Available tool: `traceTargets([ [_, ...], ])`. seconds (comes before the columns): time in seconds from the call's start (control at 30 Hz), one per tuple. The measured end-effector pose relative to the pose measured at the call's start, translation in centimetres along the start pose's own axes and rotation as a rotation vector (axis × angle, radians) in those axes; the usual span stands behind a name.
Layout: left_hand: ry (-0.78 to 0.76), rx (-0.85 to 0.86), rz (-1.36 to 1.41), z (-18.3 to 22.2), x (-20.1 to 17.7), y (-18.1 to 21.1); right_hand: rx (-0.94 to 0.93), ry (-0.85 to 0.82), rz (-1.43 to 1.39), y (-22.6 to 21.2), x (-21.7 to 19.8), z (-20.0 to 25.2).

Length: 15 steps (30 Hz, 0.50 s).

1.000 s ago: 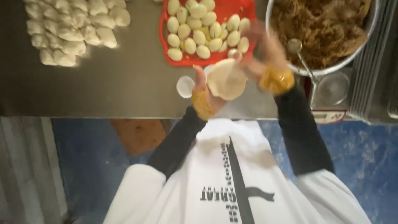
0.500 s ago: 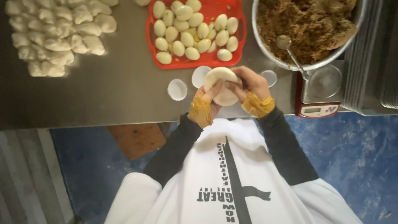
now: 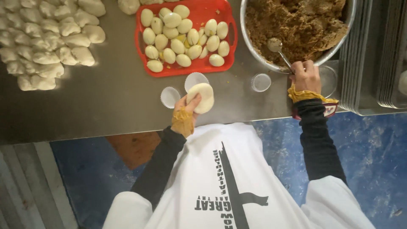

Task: Stuffing and shaping dough to make dumplings or buns.

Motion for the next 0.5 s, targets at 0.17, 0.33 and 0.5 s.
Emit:
traceTargets([
  [0.17, 0.048, 0.060, -0.276, 0.3, -1.3, -0.1, -0.080, 0.002, -0.151, 0.2, -0.6, -1.4],
  [0.33, 0.020, 0.149, -0.338, 0.6, 0.0, 0.3, -0.035, -0.138, -0.055, -1.0, -1.9, -3.8],
  [0.5, 0.095, 0.058, -0.215, -0.1, -1.2, -1.3, -0.066, 0.062, -0.140, 2.4, -3.1, -4.8],
])
Point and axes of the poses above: each hand's wrist, its own z-axis away from the middle knuckle, its own x-axis out of the palm, y = z × x, the point moved 10 cm from there along -z, towards the middle knuckle, and after that the axes turned 12 degrees about -z, right-handed, at the moved point
